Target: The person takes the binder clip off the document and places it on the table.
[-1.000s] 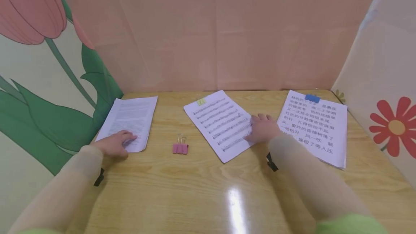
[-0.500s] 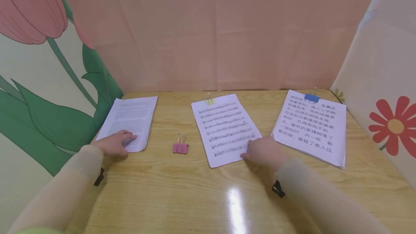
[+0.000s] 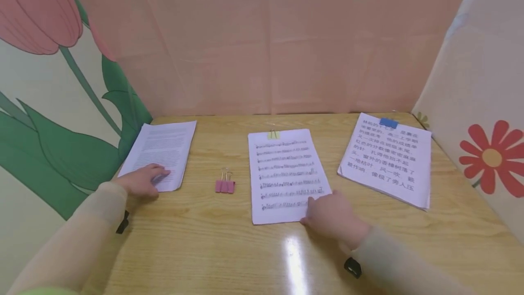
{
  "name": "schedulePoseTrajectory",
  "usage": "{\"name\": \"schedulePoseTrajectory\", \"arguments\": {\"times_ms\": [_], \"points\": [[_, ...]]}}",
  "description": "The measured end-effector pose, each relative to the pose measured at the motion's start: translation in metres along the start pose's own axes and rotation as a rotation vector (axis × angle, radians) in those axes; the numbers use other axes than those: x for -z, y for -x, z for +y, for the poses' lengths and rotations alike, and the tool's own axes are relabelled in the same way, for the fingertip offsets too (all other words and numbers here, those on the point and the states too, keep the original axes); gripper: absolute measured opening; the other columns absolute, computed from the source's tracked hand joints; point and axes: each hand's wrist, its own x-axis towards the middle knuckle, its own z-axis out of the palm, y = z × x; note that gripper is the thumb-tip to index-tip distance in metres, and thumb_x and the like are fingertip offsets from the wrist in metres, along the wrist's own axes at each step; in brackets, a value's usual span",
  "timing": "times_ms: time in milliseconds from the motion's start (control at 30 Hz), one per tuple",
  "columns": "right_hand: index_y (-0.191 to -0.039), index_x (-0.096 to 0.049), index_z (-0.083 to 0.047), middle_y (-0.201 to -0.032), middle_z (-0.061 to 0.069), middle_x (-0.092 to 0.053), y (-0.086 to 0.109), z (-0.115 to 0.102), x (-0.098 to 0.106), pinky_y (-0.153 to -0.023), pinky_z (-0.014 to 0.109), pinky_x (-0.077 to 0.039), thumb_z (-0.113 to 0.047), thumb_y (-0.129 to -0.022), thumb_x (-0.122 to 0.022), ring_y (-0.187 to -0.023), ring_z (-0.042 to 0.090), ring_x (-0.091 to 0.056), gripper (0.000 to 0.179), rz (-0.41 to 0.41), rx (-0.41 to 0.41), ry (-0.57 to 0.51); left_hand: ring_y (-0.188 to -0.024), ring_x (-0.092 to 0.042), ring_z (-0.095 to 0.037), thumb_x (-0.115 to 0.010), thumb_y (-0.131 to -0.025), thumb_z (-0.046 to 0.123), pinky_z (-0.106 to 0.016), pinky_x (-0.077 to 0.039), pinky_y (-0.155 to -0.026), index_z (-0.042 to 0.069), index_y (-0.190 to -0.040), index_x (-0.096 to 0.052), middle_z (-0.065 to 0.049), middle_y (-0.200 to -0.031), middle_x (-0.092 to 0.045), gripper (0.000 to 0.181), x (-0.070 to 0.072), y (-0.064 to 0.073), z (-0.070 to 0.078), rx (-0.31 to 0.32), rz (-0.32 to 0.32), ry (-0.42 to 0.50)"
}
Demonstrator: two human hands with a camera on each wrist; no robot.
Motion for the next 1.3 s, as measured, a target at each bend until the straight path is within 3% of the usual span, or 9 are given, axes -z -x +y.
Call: {"name": "schedulePoseTrajectory", "arguments": {"times_ms": [367,467,567,667,800,900,1000,1133,1300], "points": [[-0.108,-0.067,-0.004,-0.059,0.003,-0.057,0.016,-0.018,-0.002,-0.062,0.042,-0.043,-0.050,-0.086,-0.062,-0.052,0.017,-0.049,0.051,0.017,-0.007,0.030,-0.127,-0.040,-0.042,-0.073,-0.065,0.013,-0.053,-0.033,-0.105,0.001,-0.137,-0.050,-0.027,-0.140,-0.039,0.077,0.004,0.000,0.002,-0.028,-0.014,-0.011],[-0.101,-0.066,-0.006,-0.057,0.002,-0.054,0.020,-0.023,-0.004,-0.061,0.040,-0.042,-0.050,-0.086,-0.063,-0.051,0.016,-0.048,0.047,0.037,-0.021,0.020,-0.127,-0.039,-0.042,-0.073,-0.066,0.013,-0.054,-0.033,-0.105,0.002,-0.135,-0.051,-0.027,-0.140,-0.040,0.073,0.008,-0.002,0.008,-0.002,-0.038,-0.022],[-0.096,-0.065,-0.008,-0.056,0.000,-0.051,0.025,-0.028,-0.003,-0.059,0.038,-0.039,-0.050,-0.085,-0.064,-0.050,0.016,-0.046,0.044,0.056,-0.035,0.000,-0.129,-0.039,-0.043,-0.069,-0.070,0.014,-0.054,-0.032,-0.107,0.001,-0.133,-0.052,-0.026,-0.139,-0.042,0.067,0.011,-0.005,0.019,-0.013,-0.009,-0.064],[-0.098,-0.066,-0.007,-0.057,0.002,-0.053,0.028,-0.032,-0.001,-0.064,0.042,-0.043,-0.051,-0.084,-0.064,-0.052,0.018,-0.049,0.047,0.053,-0.046,-0.007,-0.131,-0.036,-0.044,-0.063,-0.080,0.018,-0.053,-0.029,-0.109,-0.002,-0.136,-0.048,-0.027,-0.142,-0.039,0.062,0.008,-0.011,0.035,-0.111,0.126,-0.126],[-0.101,-0.066,-0.005,-0.059,0.004,-0.055,0.030,-0.034,0.000,-0.068,0.047,-0.045,-0.051,-0.085,-0.064,-0.055,0.020,-0.052,0.049,0.044,-0.052,-0.003,-0.139,-0.026,-0.038,-0.063,-0.092,0.031,-0.052,-0.022,-0.113,0.009,-0.146,-0.039,-0.018,-0.155,-0.024,0.063,-0.005,-0.019,0.078,-0.299,0.299,-0.190],[-0.102,-0.066,-0.005,-0.058,0.003,-0.055,0.030,-0.034,0.001,-0.066,0.045,-0.045,-0.051,-0.085,-0.064,-0.054,0.019,-0.052,0.049,0.045,-0.053,-0.002,-0.143,-0.020,-0.032,-0.065,-0.091,0.040,-0.051,-0.018,-0.114,0.023,-0.147,-0.041,-0.009,-0.158,-0.020,0.063,-0.016,-0.023,0.113,-0.460,0.317,-0.283],[-0.102,-0.066,-0.005,-0.057,0.002,-0.053,0.031,-0.034,0.002,-0.063,0.041,-0.043,-0.051,-0.085,-0.064,-0.052,0.018,-0.049,0.049,0.055,-0.047,0.001,-0.142,-0.023,-0.030,-0.064,-0.092,0.040,-0.052,-0.020,-0.114,0.030,-0.145,-0.044,-0.006,-0.157,-0.024,0.057,-0.027,-0.027,0.135,-0.581,0.296,-0.378],[-0.095,-0.065,-0.006,-0.053,-0.001,-0.047,0.033,-0.035,0.002,-0.058,0.036,-0.038,-0.049,-0.084,-0.065,-0.049,0.017,-0.044,0.044,0.081,-0.037,0.004,-0.138,-0.031,-0.032,-0.061,-0.095,0.030,-0.052,-0.024,-0.112,0.033,-0.141,-0.049,-0.006,-0.155,-0.029,0.048,-0.034,-0.035,0.142,-0.617,0.291,-0.377],[-0.090,-0.064,-0.007,-0.052,-0.002,-0.044,0.033,-0.035,0.001,-0.056,0.033,-0.034,-0.046,-0.084,-0.067,-0.048,0.016,-0.041,0.040,0.104,-0.039,-0.002,-0.134,-0.035,-0.036,-0.061,-0.096,0.023,-0.052,-0.031,-0.109,0.029,-0.138,-0.054,-0.009,-0.152,-0.034,0.043,-0.032,-0.047,0.130,-0.563,0.329,-0.345]]}}
